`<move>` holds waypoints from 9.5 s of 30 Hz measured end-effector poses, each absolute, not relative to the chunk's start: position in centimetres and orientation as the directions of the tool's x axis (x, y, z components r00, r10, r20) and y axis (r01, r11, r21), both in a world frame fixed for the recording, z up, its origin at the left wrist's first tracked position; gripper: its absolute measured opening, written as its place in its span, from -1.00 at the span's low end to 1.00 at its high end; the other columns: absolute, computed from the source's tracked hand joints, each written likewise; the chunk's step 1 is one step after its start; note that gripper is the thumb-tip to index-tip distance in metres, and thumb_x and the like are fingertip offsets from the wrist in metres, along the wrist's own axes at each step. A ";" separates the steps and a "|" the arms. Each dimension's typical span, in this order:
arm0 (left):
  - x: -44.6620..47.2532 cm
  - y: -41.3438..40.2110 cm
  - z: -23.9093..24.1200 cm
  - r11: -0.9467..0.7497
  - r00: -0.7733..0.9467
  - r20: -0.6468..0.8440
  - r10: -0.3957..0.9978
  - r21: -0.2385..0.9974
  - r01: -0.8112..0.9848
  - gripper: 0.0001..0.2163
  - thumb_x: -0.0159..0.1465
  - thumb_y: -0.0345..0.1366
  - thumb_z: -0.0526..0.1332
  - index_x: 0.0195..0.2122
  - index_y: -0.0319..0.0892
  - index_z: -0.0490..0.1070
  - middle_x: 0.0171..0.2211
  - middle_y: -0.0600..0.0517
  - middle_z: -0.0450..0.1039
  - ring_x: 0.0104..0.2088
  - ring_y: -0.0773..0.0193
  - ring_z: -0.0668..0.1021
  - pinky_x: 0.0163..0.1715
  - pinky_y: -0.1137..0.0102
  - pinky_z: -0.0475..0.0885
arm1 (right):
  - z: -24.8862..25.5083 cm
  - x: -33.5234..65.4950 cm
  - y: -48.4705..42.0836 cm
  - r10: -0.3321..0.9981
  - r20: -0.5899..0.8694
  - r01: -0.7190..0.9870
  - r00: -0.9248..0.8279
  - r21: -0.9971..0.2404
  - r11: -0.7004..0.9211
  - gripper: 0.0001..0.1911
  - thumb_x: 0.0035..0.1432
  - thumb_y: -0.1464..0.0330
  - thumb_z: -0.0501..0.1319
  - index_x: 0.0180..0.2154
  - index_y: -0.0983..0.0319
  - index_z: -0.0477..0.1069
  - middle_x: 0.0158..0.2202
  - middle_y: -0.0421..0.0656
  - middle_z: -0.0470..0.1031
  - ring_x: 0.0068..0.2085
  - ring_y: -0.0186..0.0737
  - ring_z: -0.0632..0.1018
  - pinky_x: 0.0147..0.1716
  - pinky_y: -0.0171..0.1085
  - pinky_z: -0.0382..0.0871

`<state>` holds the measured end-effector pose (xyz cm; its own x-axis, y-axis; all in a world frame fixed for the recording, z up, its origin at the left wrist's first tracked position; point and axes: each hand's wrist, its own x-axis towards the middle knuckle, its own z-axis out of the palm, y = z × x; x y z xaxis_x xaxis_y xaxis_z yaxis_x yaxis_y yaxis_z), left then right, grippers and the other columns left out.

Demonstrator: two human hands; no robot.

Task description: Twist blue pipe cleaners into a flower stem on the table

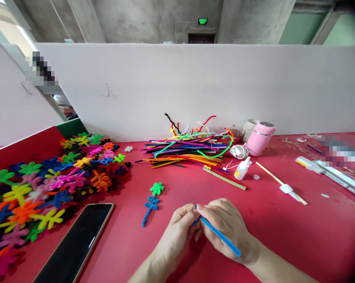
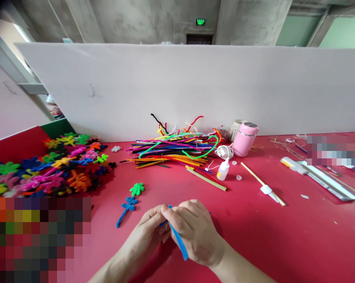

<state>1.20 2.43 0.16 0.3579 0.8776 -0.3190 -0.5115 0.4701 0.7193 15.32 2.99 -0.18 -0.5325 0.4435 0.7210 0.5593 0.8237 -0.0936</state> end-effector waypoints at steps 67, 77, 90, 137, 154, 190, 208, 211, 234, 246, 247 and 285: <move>0.9 1.8 0.4 0.513 0.424 -0.318 0.848 0.694 -0.505 -0.82 -0.01 -0.27 0.27 -0.61 -0.25 0.31 -0.68 0.16 0.13 -0.64 0.46 0.25 -0.55 0.50 0.17 | 0.3 16.2 2.3 0.517 0.621 0.521 -0.588 -0.198 0.830 -0.42 0.07 0.51 0.07 0.12 0.20 -0.05 -0.33 -0.12 0.47 -0.35 -0.17 0.41 -0.33 -0.16 0.25; 1.0 1.9 0.1 0.431 0.410 -0.251 0.877 0.789 -0.439 -0.84 0.09 -0.28 0.19 -0.57 -0.24 0.34 -0.67 0.15 0.14 -0.64 0.48 0.20 -0.57 0.51 0.13 | 0.4 15.1 1.6 0.691 0.599 0.488 -0.405 -0.498 0.717 -0.44 0.06 0.56 0.04 0.09 0.16 -0.06 -0.31 -0.14 0.42 -0.30 -0.19 0.43 -0.19 -0.15 0.24; 1.0 1.9 1.8 0.064 0.278 -0.038 0.960 0.994 -0.085 -0.79 0.14 -0.24 0.12 -0.59 -0.22 0.26 -0.61 0.14 0.11 -0.55 0.40 0.15 -0.54 0.51 0.11 | 0.8 13.8 1.6 0.980 -0.014 -0.282 -0.197 -0.957 -0.070 -0.62 0.04 0.35 0.12 -0.05 0.17 0.16 -0.45 -0.27 0.24 -0.43 -0.35 0.34 -0.38 -0.34 0.24; 0.0 2.9 0.5 0.243 0.238 -0.137 0.962 0.826 -0.509 -0.87 0.10 -0.36 0.18 -0.57 -0.26 0.35 -0.67 0.13 0.25 -0.63 0.47 0.27 -0.56 0.51 0.15 | -0.4 14.0 2.1 0.987 -0.156 -0.479 -0.031 -0.864 -0.151 -0.85 -0.07 0.35 0.28 -0.40 0.24 0.37 -0.56 -0.27 0.39 -0.49 -0.42 0.37 -0.44 -0.42 0.25; 0.0 2.6 0.2 0.234 0.241 -0.139 0.961 0.870 -0.433 -0.90 0.11 -0.34 0.17 -0.52 -0.23 0.36 -0.60 0.11 0.30 -0.59 0.44 0.32 -0.52 0.49 0.21 | -0.5 14.1 2.2 0.988 -0.138 -0.480 -0.065 -0.864 -0.152 -0.87 -0.04 0.36 0.25 -0.39 0.26 0.36 -0.58 -0.28 0.37 -0.50 -0.43 0.33 -0.44 -0.42 0.21; 0.8 1.9 0.3 0.282 0.192 -0.220 0.956 0.863 -0.419 -0.80 0.08 -0.31 0.20 -0.64 -0.25 0.34 -0.69 0.11 0.28 -0.65 0.45 0.31 -0.57 0.49 0.19 | 1.1 15.1 1.3 0.664 0.644 0.687 -0.381 -0.284 0.669 -0.57 0.04 0.42 0.13 -0.01 0.23 0.17 -0.27 -0.11 0.48 -0.23 -0.13 0.39 -0.23 -0.15 0.18; 0.9 1.9 0.6 0.299 0.253 -0.198 0.947 0.830 -0.471 -0.77 0.14 -0.29 0.11 -0.62 -0.25 0.33 -0.65 0.07 0.29 -0.62 0.40 0.31 -0.54 0.46 0.20 | 0.6 15.1 1.5 0.649 0.699 0.676 -0.301 -0.323 0.662 -0.48 0.06 0.46 0.07 0.07 0.29 -0.02 -0.31 -0.09 0.47 -0.29 -0.18 0.49 -0.05 0.00 0.03; 0.9 1.9 0.7 0.310 0.246 -0.211 0.946 0.812 -0.495 -0.80 0.12 -0.29 0.15 -0.61 -0.24 0.33 -0.65 0.09 0.26 -0.60 0.40 0.30 -0.53 0.46 0.20 | 0.5 15.0 1.4 0.629 0.721 0.657 -0.291 -0.327 0.679 -0.51 0.05 0.51 0.08 0.04 0.24 0.03 -0.39 -0.16 0.48 -0.36 -0.25 0.50 -0.06 -0.04 0.08; 0.8 2.0 0.7 0.361 0.274 -0.259 0.926 0.820 -0.444 -0.76 0.04 -0.24 0.21 -0.68 -0.23 0.29 -0.75 0.17 0.14 -0.68 0.45 0.19 -0.62 0.49 0.08 | 0.7 15.1 1.4 0.588 0.747 0.654 -0.311 -0.281 0.703 -0.59 0.04 0.56 0.08 -0.04 0.19 0.16 -0.41 -0.19 0.50 -0.30 -0.25 0.48 -0.10 -0.10 0.12; 1.1 1.8 0.6 0.359 0.222 -0.283 0.933 0.768 -0.531 -0.84 0.05 -0.34 0.20 -0.63 -0.25 0.33 -0.71 0.15 0.19 -0.65 0.45 0.22 -0.60 0.51 0.13 | 0.8 15.3 1.2 0.590 0.708 0.646 -0.389 -0.247 0.722 -0.52 0.06 0.44 0.12 0.03 0.24 0.07 -0.34 -0.13 0.49 -0.30 -0.17 0.41 -0.18 -0.08 0.13; 1.1 1.8 0.6 0.362 0.218 -0.289 0.932 0.760 -0.540 -0.84 0.05 -0.35 0.20 -0.64 -0.25 0.33 -0.71 0.15 0.19 -0.65 0.45 0.22 -0.60 0.51 0.13 | 0.8 15.3 1.2 0.586 0.709 0.644 -0.392 -0.243 0.725 -0.51 0.05 0.45 0.12 0.04 0.24 0.06 -0.34 -0.14 0.49 -0.30 -0.17 0.41 -0.18 -0.08 0.13; 0.5 1.9 1.5 -0.304 0.288 0.234 0.929 0.925 0.229 -0.78 0.20 -0.34 0.02 -0.60 -0.19 0.21 -0.58 0.11 0.13 -0.50 0.36 0.22 -0.47 0.47 0.15 | 0.7 13.3 0.9 0.953 -0.264 -0.367 -0.150 -0.880 -0.302 -0.65 0.02 0.35 0.19 -0.11 0.20 0.25 -0.38 -0.23 0.36 -0.22 -0.28 0.40 -0.25 -0.36 0.26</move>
<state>0.48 1.89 1.49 0.2884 0.9286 0.2336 0.2290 -0.3037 0.9248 13.30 0.95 0.72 -0.1495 0.9528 -0.2641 -0.3675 -0.3015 -0.8798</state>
